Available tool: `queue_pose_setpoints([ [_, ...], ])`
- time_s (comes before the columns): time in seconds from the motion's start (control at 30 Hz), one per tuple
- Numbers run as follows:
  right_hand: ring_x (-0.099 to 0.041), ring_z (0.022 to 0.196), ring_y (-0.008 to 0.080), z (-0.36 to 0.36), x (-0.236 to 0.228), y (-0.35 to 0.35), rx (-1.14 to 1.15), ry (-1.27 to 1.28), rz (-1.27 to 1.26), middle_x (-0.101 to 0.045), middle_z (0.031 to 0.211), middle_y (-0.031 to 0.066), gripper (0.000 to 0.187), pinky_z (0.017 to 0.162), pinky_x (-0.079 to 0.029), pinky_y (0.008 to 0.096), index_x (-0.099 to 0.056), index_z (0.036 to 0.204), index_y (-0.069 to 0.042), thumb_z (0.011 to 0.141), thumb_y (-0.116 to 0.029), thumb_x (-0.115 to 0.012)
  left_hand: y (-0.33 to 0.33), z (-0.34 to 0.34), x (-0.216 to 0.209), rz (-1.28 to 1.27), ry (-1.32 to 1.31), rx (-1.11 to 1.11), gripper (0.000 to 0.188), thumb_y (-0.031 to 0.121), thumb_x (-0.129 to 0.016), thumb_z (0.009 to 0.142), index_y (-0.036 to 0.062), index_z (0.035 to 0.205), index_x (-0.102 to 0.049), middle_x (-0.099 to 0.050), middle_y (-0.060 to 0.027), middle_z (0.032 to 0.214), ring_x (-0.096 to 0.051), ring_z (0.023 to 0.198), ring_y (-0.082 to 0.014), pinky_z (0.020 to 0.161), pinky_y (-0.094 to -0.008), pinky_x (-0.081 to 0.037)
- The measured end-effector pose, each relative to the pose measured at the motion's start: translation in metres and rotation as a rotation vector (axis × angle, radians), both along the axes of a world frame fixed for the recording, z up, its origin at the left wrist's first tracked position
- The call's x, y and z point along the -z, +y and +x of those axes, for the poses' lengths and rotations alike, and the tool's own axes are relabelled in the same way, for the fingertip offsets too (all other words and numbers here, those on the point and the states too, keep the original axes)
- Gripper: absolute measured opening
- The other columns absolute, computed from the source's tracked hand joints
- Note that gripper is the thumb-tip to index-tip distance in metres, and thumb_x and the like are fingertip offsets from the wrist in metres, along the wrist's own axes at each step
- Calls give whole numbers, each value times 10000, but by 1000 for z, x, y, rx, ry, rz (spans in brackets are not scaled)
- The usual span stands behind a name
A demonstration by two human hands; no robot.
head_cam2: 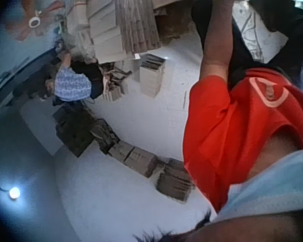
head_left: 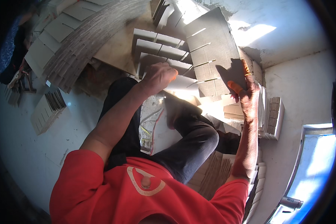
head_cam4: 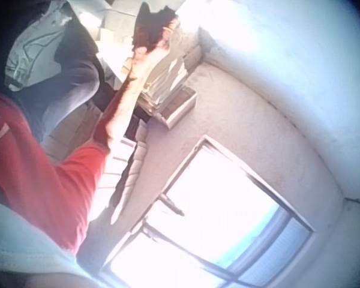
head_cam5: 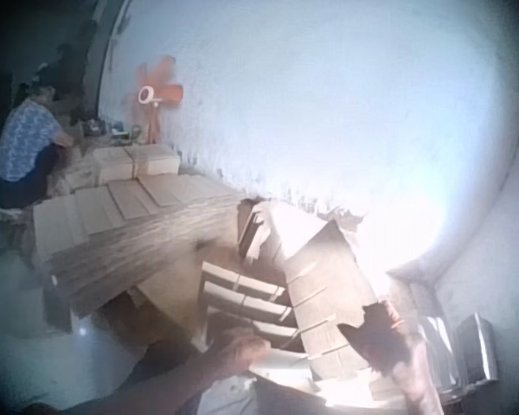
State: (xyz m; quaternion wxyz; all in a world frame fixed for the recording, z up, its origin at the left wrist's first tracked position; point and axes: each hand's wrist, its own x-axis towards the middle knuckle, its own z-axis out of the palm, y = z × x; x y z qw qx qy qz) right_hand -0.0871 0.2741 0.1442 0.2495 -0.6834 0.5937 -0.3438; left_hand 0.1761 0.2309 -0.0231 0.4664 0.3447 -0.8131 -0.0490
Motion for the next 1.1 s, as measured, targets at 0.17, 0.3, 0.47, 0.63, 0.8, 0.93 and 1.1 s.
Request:
queue_pose_setpoints([
  [0.17, -475, 495, 38, 6, 4, 1, 20, -67, 27, -616, 724, -5, 720, 415, -389, 195, -426, 1412, -167, 765, 18, -680, 1, 0, 2, 6, -30, 3, 133, 39, -708, 678, 32, 801, -660, -646, -75, 715, -603, 668, -232, 593, -349, -492],
  [0.3, -483, 503, 45, 7, -1, 2, 19, -40, 27, -626, 740, 7, 727, 433, -401, 200, -424, 1413, -165, 762, 24, -686, 2, 0, -1, 13, -30, -6, 132, 36, -709, 676, 32, 799, -662, -648, -76, 714, -604, 666, -233, 599, -350, -495],
  [0.47, -484, 503, 45, 4, 13, -3, -24, 17, 51, -622, 737, 3, 727, 437, -399, 201, -428, 1411, -162, 763, 28, -697, 1, -2, -1, -2, -6, 12, 145, 35, -721, 664, 38, 798, -665, -650, -74, 720, -606, 669, -232, 602, -350, -496],
  [0.63, -490, 531, 34, 6, 7, -6, -48, 18, 85, -628, 772, -7, 699, 460, -399, 189, -446, 1400, -157, 771, 24, -694, 1, -7, 0, -9, 64, 12, 43, 61, -590, 683, 79, 684, -551, -582, -74, 641, -589, 654, -264, 601, -369, -469],
  [0.8, -469, 512, 27, 2, 11, -9, -87, 43, -33, -591, 697, -18, 629, 446, -377, 190, -478, 1371, -130, 793, 6, -684, 1, -8, -2, -25, 61, 7, 42, 63, -597, 678, 80, 689, -559, -589, -71, 647, -593, 656, -256, 602, -363, -475],
  [0.93, -430, 470, 29, 7, 20, -13, -142, 82, -42, -558, 629, -23, 573, 421, -364, 196, -505, 1341, -100, 806, 1, -681, 1, -10, -5, -37, 71, 10, 40, 64, -601, 676, 78, 695, -568, -597, -69, 653, -597, 660, -251, 603, -358, -478],
  [1.1, -481, 492, 55, 2, 60, -33, -315, 233, -156, -639, 748, 35, 507, 457, -438, 235, -544, 1280, -70, 803, -9, -703, -1, -10, -4, -16, 60, 9, 81, 52, -645, 667, 63, 738, -607, -618, -68, 681, -605, 673, -241, 610, -356, -484],
])
